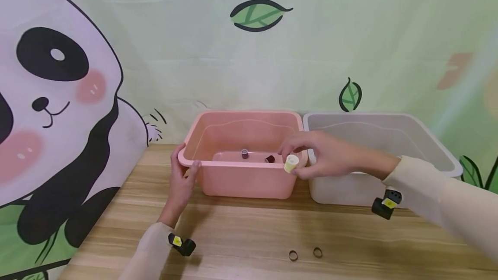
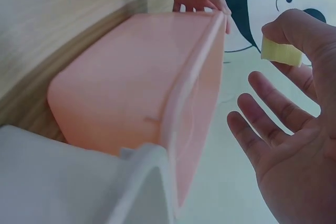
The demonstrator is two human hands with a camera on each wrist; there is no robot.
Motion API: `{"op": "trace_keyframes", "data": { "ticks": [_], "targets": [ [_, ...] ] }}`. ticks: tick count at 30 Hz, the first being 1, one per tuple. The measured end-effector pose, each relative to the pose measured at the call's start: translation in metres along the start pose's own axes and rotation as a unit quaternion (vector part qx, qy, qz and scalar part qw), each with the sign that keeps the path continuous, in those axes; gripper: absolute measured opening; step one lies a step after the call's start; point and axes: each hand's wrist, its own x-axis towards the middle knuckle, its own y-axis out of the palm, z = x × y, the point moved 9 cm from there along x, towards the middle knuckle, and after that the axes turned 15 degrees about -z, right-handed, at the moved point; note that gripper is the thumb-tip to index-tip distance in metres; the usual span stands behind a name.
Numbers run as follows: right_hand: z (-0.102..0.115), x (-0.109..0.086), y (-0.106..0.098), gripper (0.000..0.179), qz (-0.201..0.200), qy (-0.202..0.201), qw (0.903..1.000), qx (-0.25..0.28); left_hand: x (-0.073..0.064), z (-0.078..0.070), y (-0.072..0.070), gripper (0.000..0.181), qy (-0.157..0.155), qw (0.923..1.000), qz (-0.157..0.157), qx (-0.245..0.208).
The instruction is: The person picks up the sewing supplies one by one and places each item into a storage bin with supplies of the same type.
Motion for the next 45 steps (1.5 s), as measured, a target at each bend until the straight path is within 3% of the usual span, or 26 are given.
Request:
{"op": "trace_keyframes", "data": {
  "ticks": [5, 23, 33, 45],
  "targets": [
    [-0.006, 0.013, -0.004, 0.023, 0.013, 0.038, 0.9992, 0.002, -0.001, 0.000, 0.000, 0.065, 0.000, 1.0000, 0.004, 0.007],
    [-0.034, 0.063, -0.018, 0.026, 0.019, 0.078, 0.9961, -0.036, 0.002, 0.003, 0.000, 0.068, -0.011, 0.9999, 0.005, -0.002],
    [-0.050, 0.084, -0.016, 0.024, 0.027, 0.124, 0.9910, -0.044, -0.001, -0.002, 0.000, 0.064, 0.002, 1.0000, 0.002, 0.000],
    [-0.063, 0.103, -0.009, 0.023, 0.024, 0.142, 0.9882, -0.051, -0.001, -0.001, -0.001, 0.064, 0.001, 1.0000, 0.004, 0.002]
  ]
}}
